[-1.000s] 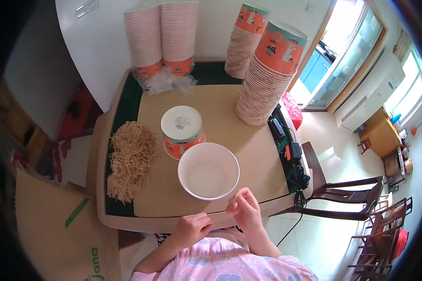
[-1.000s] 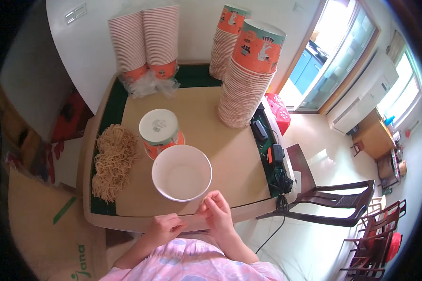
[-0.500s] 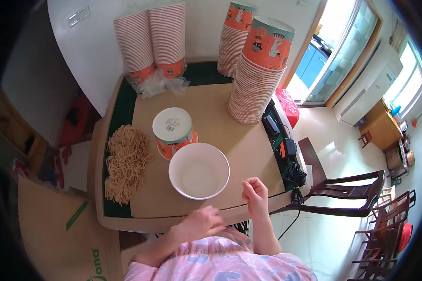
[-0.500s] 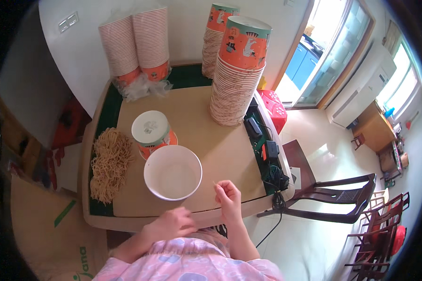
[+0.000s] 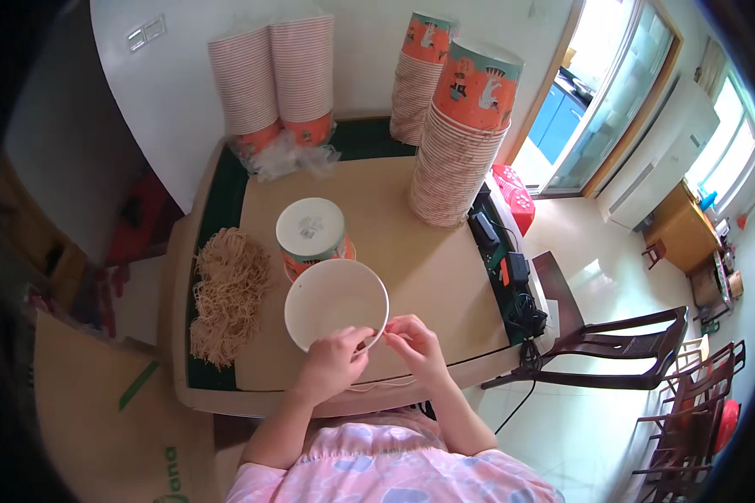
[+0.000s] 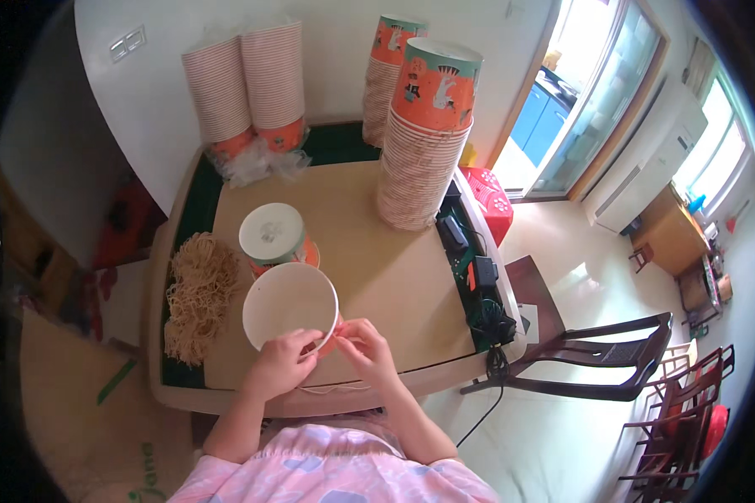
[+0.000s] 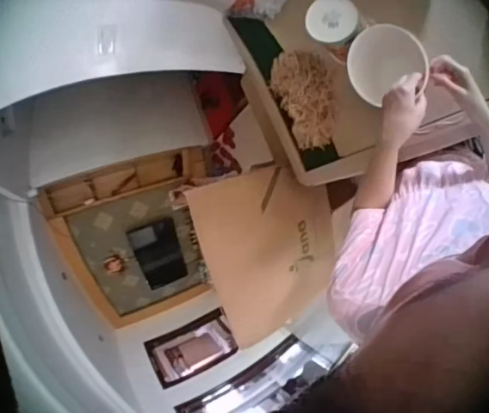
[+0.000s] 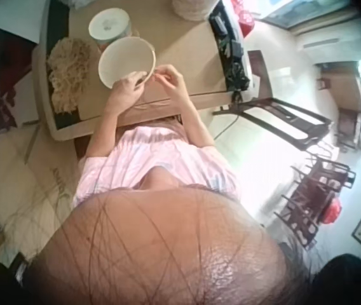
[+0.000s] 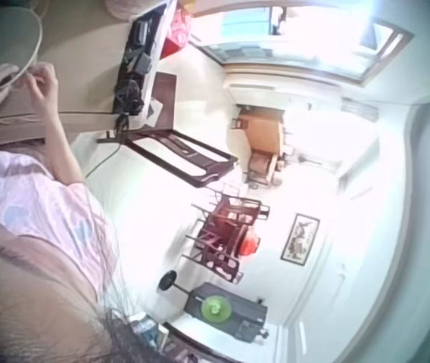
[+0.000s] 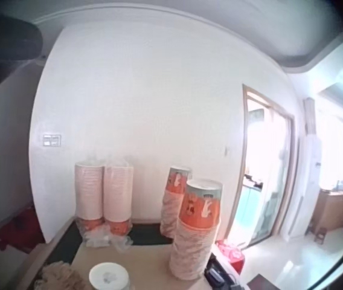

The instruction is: Threading handle strings into large paper cups.

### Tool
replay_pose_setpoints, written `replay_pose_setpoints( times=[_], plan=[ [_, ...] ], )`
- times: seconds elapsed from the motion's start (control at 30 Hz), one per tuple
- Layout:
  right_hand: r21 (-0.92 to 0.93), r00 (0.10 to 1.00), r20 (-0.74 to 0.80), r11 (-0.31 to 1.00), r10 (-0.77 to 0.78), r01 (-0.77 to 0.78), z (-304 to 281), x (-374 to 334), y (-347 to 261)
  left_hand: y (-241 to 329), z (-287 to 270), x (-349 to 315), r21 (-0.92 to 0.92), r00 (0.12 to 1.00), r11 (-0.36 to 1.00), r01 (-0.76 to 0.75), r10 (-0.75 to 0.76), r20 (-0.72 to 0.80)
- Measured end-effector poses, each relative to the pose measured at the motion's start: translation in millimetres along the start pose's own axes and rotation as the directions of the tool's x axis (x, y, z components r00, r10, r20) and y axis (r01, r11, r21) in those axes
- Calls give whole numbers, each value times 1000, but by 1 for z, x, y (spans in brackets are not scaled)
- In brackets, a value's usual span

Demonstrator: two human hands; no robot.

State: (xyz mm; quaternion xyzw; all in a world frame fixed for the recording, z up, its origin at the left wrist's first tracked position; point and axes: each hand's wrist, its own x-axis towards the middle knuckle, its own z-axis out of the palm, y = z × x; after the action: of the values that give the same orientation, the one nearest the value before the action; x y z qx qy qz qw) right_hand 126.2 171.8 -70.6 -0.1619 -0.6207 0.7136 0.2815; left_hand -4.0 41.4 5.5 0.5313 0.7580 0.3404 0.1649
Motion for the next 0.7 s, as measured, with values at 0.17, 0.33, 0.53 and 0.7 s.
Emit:
replay_pose_setpoints(
  times=[0.17, 0.33, 0.53, 0.7],
  plan=[
    [-21, 995, 102, 1000, 8, -6, 19, 7, -16, -12, -19, -15, -191, 996, 978, 80, -74, 38],
    [-107, 977, 212, 992, -38, 62, 23, 9, -25, -12, -23, -18, -302, 993, 946, 118, -110, 44],
    [-144, 973, 221, 985, -59, 92, 19, 7, -23, -9, -22, -16, -283, 994, 953, 107, -98, 45],
    [-148, 974, 220, 984, -60, 94, 18, 6, -23, -8, -21, -16, -283, 991, 950, 131, -120, 58]
  ],
)
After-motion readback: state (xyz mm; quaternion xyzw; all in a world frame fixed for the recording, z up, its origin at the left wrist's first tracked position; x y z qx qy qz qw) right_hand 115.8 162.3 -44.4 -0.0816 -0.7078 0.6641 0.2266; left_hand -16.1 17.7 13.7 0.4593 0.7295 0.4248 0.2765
